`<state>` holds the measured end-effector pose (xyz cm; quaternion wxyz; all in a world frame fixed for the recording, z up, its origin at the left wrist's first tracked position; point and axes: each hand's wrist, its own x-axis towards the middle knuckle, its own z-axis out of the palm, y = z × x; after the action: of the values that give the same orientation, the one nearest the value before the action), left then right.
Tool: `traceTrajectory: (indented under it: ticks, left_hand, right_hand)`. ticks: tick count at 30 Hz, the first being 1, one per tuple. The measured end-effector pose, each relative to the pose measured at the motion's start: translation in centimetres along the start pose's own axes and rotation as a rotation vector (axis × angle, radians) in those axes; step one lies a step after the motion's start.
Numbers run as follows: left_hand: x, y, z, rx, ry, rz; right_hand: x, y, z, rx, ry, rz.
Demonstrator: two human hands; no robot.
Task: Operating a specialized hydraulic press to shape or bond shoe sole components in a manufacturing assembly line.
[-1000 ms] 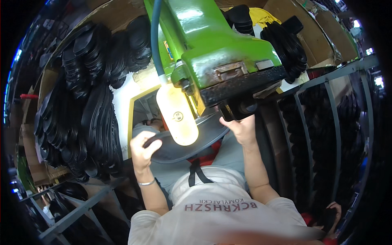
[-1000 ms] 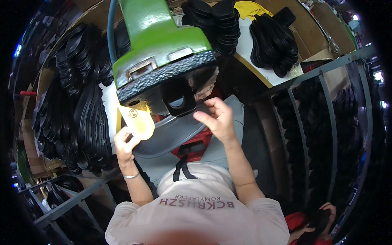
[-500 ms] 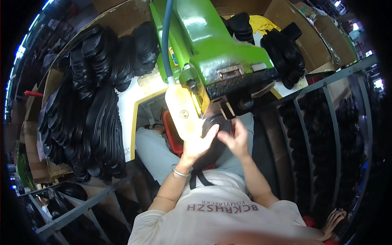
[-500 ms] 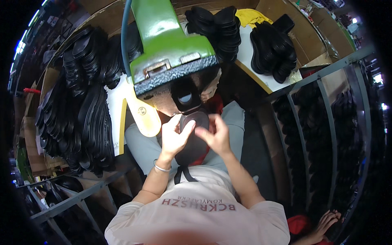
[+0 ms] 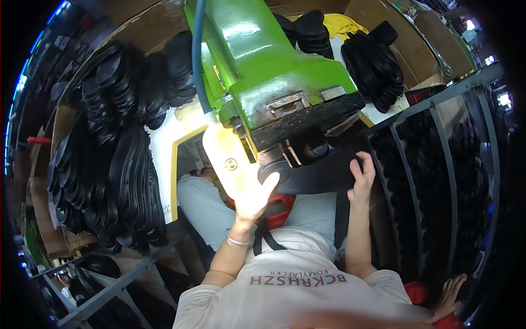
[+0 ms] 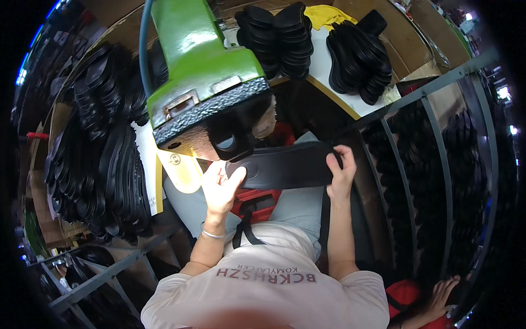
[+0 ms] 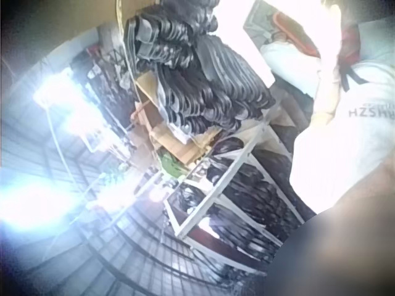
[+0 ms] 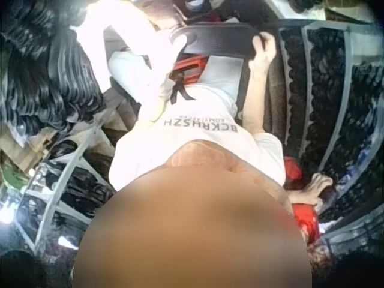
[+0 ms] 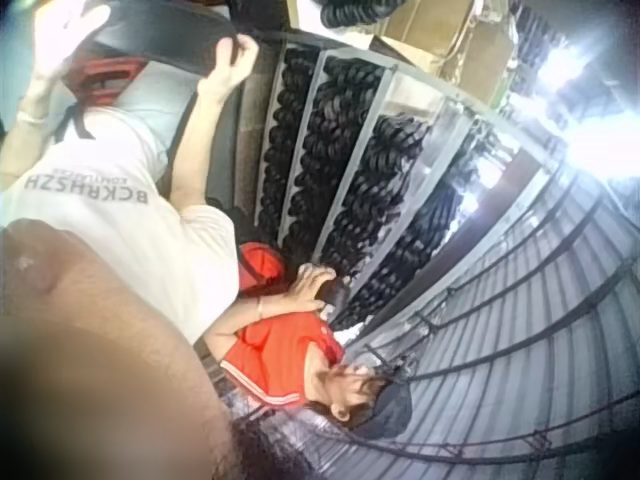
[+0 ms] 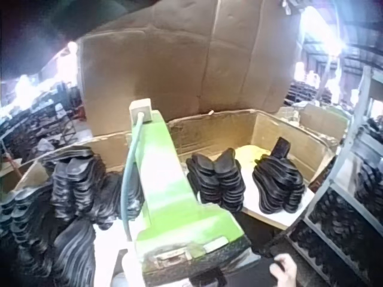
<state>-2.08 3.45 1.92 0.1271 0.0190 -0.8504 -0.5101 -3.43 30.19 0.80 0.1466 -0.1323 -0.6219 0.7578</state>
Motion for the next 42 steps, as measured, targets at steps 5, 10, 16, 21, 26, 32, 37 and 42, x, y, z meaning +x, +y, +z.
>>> traceTrajectory:
  ticks: [5, 10, 16, 21, 26, 32, 37, 42]
  left_hand:
    - [0.8, -1.1, -3.4, -0.728, -0.008, -0.062]
    - [-0.8, -3.2, -7.7, -0.869, 0.072, -0.204]
    - [-4.6, -7.3, -9.5, -0.667, -0.238, -0.344]
    - [-1.6, -2.7, -5.1, -0.346, -0.265, -0.129]
    - [0.6, 0.2, -2.3, -0.192, -0.209, 0.010]
    - [1.6, -0.8, -0.7, 0.164, -0.134, 0.143]
    - [-0.1, -0.9, -2.6, -0.446, -0.064, -0.119]
    - [-0.5, -3.2, -4.7, -0.120, -0.023, 0.137]
  right_hand:
    - [1.2, -1.8, 4.9, 0.131, -0.095, 0.054]
    - [-0.7, -1.1, 9.1, 0.082, -0.259, 0.005]
    - [-2.0, -1.0, 13.0, -0.062, -0.445, -0.153]
    - [-3.7, 0.4, 14.0, -0.078, -0.489, -0.164]
    - [-4.2, 0.3, 11.9, 0.082, -0.305, -0.140]
    - [-3.7, 0.2, 9.6, 0.021, -0.261, -0.138]
    - [-3.8, 0.3, 12.2, 0.061, -0.392, -0.047]
    - [-4.0, 1.5, 12.3, 0.080, -0.518, 0.016]
